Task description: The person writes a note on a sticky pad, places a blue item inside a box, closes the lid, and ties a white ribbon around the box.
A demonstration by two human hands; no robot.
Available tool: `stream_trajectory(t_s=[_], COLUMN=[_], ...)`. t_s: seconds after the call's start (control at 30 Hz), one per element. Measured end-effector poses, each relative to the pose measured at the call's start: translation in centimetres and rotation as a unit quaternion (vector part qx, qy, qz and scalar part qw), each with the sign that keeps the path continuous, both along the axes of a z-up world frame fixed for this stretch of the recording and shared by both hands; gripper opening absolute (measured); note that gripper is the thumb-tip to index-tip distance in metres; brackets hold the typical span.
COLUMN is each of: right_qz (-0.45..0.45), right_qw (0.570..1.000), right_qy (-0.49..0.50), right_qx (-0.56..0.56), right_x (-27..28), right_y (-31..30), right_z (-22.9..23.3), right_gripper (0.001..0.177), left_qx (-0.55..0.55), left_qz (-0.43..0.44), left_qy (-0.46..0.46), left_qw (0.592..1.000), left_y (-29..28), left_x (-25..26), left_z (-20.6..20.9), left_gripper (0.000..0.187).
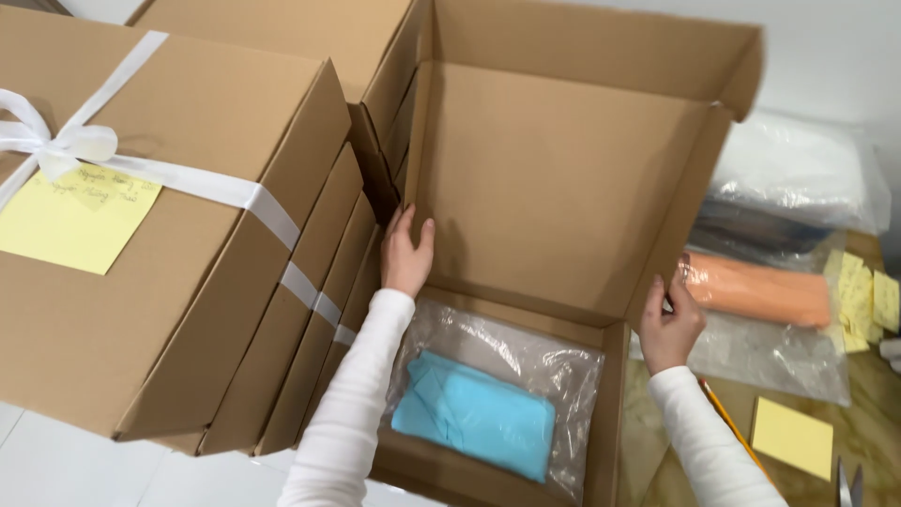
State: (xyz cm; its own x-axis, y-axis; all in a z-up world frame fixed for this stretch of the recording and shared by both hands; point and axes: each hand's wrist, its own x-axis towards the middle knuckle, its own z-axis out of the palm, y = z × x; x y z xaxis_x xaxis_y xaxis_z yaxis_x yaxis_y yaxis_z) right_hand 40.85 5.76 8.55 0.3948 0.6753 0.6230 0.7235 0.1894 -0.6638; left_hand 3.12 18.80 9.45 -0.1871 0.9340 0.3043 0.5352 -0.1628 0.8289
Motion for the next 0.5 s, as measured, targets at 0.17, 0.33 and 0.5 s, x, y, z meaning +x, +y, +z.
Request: stream_trajectory(t_s=[0.17,0.33,0.5], right_qz=[-0.037,-0.059,0.072], right_qw=[0.993,0.984,0.965], right_qy=[0.092,0.118,0.212], right_qx=[-0.057,-0.124,-0.135], right_x=[-1.6,-1.2,-1.3], right_y=[-5.0,-8.7,-10.9], right_z=[0.4,-2.5,-2.2], right_gripper=[0.029,0.023,0.026], left_qx=[-0.007,-0.065,-0.166], left_qz=[-0.034,-0.077,-0.178], left_qy=[-0.079,-0.166,-0.353], left_qw=[0.996,0.981,0.903], left_y=[-6.6,-10.7,-14.2], left_x=[-1.0,-3.2,-5.9], left_z=[1.4,-0.7,-4.4], left_gripper=[0.055,0.065,0.087])
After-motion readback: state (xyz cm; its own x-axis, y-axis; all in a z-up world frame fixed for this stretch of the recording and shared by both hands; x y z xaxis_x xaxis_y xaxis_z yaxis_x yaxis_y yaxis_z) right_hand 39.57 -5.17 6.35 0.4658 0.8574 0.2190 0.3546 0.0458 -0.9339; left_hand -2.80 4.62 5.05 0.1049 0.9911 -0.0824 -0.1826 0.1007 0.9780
